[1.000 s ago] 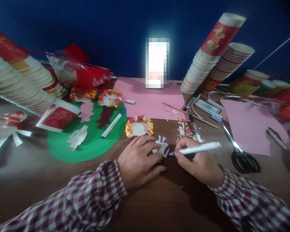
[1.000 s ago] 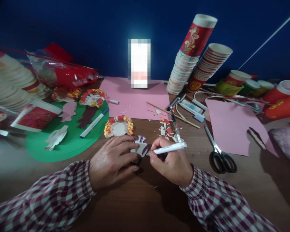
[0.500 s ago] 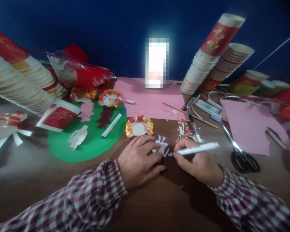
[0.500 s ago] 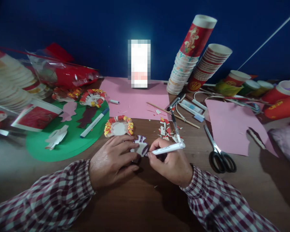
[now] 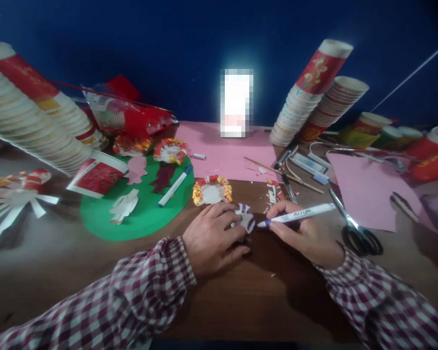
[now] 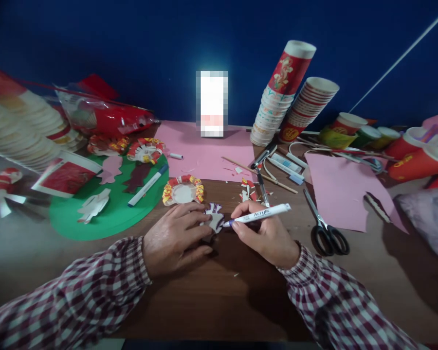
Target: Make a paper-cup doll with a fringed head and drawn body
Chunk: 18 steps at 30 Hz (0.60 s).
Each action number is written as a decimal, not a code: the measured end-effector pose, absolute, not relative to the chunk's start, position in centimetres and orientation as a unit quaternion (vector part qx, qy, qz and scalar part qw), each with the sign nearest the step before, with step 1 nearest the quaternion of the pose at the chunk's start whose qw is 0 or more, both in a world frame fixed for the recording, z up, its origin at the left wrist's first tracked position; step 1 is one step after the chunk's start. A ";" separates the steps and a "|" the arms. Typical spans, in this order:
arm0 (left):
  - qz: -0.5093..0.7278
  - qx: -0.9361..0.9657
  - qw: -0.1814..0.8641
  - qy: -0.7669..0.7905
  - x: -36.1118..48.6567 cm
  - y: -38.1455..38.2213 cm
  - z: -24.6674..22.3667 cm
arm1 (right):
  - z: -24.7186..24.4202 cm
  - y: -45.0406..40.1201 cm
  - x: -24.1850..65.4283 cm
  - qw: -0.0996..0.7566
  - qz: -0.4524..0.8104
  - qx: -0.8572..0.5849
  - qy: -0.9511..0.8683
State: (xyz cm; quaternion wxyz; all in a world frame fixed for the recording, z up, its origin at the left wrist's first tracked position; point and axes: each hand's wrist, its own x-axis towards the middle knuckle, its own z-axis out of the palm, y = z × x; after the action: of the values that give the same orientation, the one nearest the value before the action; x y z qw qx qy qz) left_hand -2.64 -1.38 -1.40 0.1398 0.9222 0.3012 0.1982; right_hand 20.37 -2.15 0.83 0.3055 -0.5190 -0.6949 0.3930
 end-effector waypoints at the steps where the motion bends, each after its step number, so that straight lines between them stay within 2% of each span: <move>1: 0.199 0.923 0.138 0.300 -2.7 -1.4 -1.4 | 0.8 -2.4 20.4 0.305 0.393 -0.525 -0.691; 8: 0.203 0.921 0.159 0.292 -2.9 -1.1 -1.5 | 0.1 -4.2 19.8 0.340 0.325 -0.583 -0.662; 18: 0.208 0.920 0.172 0.284 -3.0 -0.9 -1.4 | -0.4 -5.0 19.1 0.307 0.254 -0.537 -0.743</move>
State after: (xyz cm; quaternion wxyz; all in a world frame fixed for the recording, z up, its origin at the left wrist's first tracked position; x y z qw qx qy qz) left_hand -3.05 -0.87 -1.39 0.1723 0.9198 0.2843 0.2084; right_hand 19.09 -5.02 -0.37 0.3070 -0.5371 -0.7434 0.2540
